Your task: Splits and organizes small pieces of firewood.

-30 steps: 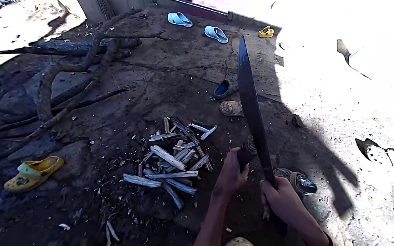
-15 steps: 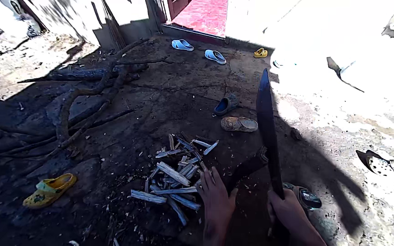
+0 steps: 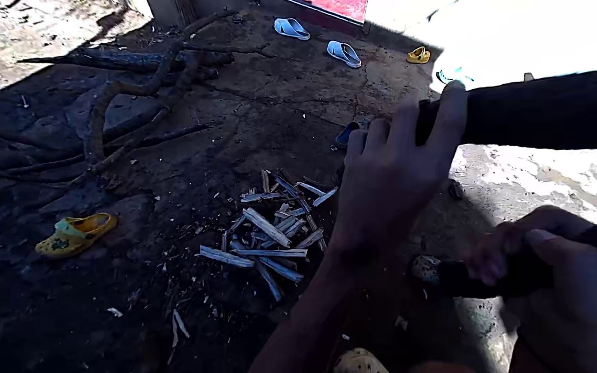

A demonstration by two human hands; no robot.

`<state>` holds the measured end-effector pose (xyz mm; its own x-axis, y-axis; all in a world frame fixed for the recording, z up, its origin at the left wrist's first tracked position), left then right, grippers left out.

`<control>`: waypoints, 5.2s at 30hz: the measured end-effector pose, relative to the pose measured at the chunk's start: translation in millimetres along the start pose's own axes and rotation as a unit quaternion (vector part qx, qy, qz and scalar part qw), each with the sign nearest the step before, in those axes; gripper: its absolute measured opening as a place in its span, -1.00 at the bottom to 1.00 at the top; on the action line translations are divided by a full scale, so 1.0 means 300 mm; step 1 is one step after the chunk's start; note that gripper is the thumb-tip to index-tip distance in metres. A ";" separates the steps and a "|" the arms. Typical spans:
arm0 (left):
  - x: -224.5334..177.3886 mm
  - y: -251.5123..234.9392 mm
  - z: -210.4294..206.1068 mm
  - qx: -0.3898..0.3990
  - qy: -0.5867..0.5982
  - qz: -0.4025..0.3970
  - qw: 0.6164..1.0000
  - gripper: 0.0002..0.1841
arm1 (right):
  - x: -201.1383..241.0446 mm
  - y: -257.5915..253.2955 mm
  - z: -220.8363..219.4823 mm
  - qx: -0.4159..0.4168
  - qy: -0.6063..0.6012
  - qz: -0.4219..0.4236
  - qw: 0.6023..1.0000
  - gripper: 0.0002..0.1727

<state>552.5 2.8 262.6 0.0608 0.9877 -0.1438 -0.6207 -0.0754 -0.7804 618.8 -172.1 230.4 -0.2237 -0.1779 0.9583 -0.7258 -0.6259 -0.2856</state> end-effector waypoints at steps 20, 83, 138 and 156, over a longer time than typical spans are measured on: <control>0.359 0.946 0.422 0.099 0.067 0.540 0.833 -0.51 | -0.070 -0.082 0.107 -0.019 -0.060 -0.037 0.997 -0.61; 0.260 0.822 0.478 0.114 0.144 0.552 0.813 -0.69 | -0.661 0.083 -0.125 0.057 0.252 -0.533 0.806 -0.77; 0.274 0.909 0.495 0.174 0.195 0.631 0.731 -0.68 | -0.568 0.142 0.006 -0.050 0.113 -0.330 0.936 -0.89; 0.287 0.884 0.510 0.152 0.206 0.611 0.749 -0.69 | -0.562 0.048 -0.053 0.036 0.246 -0.427 0.870 -0.76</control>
<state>273.5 88.8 136.2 -0.5002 0.0766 -0.8625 -0.5556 -0.7924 0.2518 635.7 -139.1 64.6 0.1124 0.7094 0.6958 -0.7253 -0.4201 0.5454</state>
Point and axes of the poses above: each hand's wrist, its own y-axis away from the middle knuckle, its own z-axis out of the back of the hand, x = y × z, the point moved 3 cm from there along -y, towards the middle knuckle, and after that the axes turned 10 degrees about -z, right-handed, at the moved point
